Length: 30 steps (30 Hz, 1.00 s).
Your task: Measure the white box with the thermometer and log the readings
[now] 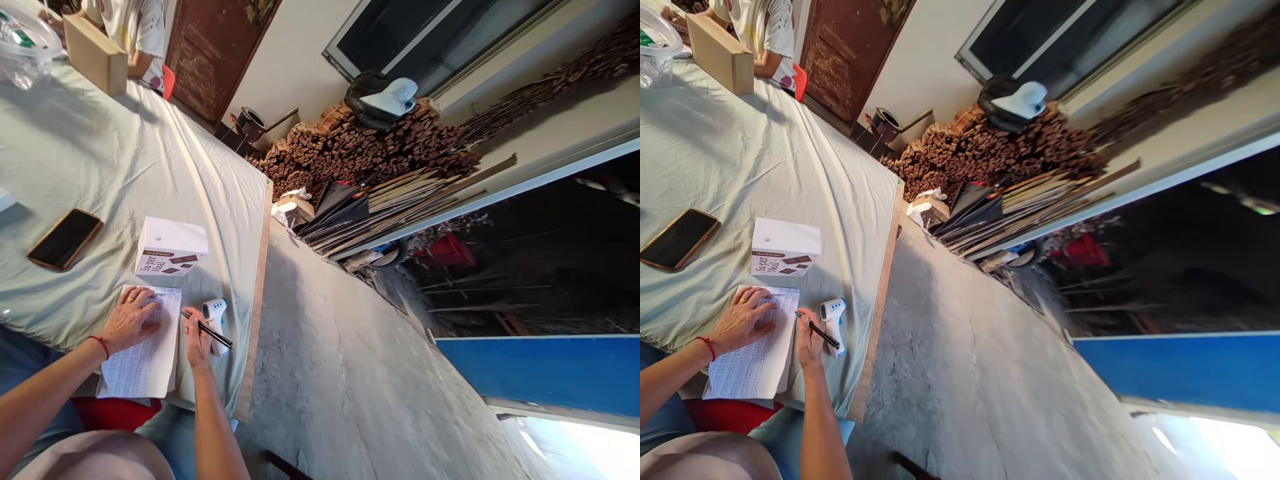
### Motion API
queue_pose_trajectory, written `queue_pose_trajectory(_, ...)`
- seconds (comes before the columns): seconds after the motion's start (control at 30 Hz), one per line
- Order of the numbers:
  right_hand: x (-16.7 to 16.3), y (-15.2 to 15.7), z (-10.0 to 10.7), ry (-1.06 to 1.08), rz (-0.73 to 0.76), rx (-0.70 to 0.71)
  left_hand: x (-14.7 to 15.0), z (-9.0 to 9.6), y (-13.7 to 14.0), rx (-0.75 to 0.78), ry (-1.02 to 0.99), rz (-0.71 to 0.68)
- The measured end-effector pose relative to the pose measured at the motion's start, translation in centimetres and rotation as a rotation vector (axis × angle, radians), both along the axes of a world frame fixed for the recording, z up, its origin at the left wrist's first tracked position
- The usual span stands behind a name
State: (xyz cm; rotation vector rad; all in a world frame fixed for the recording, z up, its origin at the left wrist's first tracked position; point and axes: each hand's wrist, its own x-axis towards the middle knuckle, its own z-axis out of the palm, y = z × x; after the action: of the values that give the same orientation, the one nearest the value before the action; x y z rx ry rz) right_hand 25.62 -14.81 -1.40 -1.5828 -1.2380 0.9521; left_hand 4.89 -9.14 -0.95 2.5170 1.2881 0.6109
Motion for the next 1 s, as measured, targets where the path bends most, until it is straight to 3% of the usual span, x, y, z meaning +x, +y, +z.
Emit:
queue_pose_trajectory(0.2, -1.9, 1.6, -0.9, 0.077, -0.107, -0.01, 0.1, -0.1, -0.3, -0.008, -0.005, 0.003)
queue_pose_trajectory(0.37, -2.4, 1.9, -2.2, 0.028, -0.274, 0.069, 0.3, -0.3, -0.4, -0.006, -0.02, 0.005)
queue_pose_trajectory(0.63, -2.4, 1.7, -2.2, -0.146, -0.053, 0.108, 0.3, -0.2, -0.2, 0.004, -0.025, 0.013)
queue_pose_trajectory(1.0, -2.3, 1.8, -2.5, -0.229, -0.013, 0.079, 0.4, -0.1, -0.3, -0.027, -0.019, 0.023)
